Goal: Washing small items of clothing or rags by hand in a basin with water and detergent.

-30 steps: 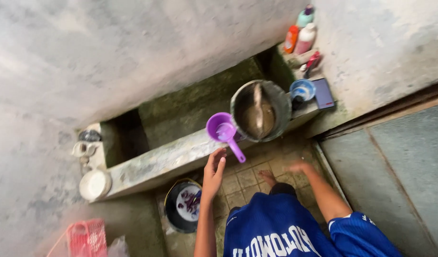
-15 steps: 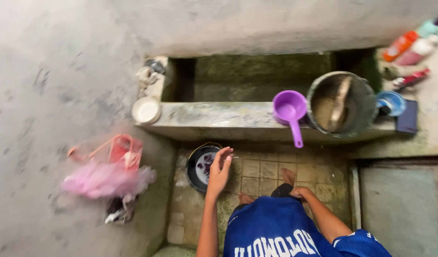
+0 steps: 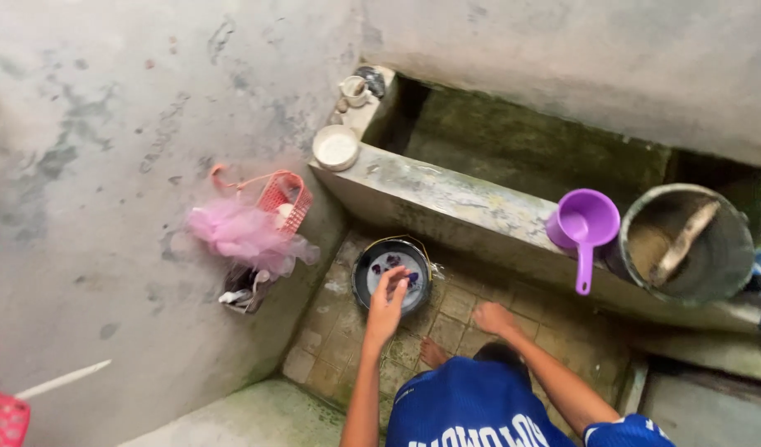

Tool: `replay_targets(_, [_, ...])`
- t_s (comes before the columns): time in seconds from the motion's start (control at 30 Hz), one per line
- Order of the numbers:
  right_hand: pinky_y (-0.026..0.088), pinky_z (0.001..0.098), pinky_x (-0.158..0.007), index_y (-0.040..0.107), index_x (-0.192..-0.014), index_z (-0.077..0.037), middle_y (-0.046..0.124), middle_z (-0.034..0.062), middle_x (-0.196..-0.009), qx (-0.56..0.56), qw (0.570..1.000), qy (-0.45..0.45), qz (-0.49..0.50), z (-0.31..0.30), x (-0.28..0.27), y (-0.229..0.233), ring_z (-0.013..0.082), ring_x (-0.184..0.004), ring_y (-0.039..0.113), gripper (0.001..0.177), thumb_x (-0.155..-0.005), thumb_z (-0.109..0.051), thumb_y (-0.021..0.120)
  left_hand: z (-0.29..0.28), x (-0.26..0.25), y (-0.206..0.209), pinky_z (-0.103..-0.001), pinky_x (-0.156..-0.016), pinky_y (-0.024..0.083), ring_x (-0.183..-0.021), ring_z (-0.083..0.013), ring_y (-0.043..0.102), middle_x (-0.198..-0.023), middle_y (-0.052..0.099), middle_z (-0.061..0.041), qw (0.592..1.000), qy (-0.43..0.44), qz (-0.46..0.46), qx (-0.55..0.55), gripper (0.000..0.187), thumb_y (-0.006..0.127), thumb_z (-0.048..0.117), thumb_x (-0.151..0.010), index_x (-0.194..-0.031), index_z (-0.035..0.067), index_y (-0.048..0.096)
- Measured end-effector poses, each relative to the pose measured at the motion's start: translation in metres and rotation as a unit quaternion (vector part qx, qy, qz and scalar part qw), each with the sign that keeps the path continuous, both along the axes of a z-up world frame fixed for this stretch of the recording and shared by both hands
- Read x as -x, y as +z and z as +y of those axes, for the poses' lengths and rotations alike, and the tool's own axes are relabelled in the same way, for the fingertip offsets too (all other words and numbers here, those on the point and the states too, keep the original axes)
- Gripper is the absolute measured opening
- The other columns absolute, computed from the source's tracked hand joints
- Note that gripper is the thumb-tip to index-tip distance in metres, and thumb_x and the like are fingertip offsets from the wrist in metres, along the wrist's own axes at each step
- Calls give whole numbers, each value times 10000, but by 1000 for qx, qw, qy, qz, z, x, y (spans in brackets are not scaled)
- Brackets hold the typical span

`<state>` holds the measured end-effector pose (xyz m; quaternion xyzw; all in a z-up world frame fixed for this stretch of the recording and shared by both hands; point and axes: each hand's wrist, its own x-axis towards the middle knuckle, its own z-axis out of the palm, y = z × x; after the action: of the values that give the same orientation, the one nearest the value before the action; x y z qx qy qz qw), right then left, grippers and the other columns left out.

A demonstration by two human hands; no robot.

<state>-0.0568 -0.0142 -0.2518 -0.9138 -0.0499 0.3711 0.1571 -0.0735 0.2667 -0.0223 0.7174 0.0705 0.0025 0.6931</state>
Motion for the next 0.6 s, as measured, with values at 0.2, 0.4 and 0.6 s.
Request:
replay_targets(0.2, [555, 436, -932, 674, -1172, -44, 742, 193, -1122, -416, 902, -93, -65, 119, -17, 151, 285, -1041, 708, 547, -997, -536, 511, -9, 10, -17, -323, -1015, 530, -1234, -187, 620, -1365, 641, -119, 996, 77, 17, -45, 422, 619, 232, -1011, -1387, 44, 579])
replay_targets(0.4, [89, 388, -1265, 104, -1633, -41, 119, 157, -1730, -597, 800, 58, -1, 167, 17, 243, 273, -1594, 105, 777, -1076, -548, 296, -33, 24, 21, -415, -1218, 239, -1521, -264, 304, -1644, 332, -125, 974, 220, 29, 43, 720, 449, 529, -1028, -1593, 102, 316])
replay_targets(0.6, [26, 372, -1271, 131, -1652, -56, 93, 112, -1743, -602, 797, 51, 13, 165, 4, 243, 255, -1606, 51, 744, -1079, -527, 194, -58, 44, 6, -407, -1263, 120, -1588, -290, 132, -1744, 110, -117, 966, 216, -13, 144, 799, 251, 611, -1036, -1657, 132, 98])
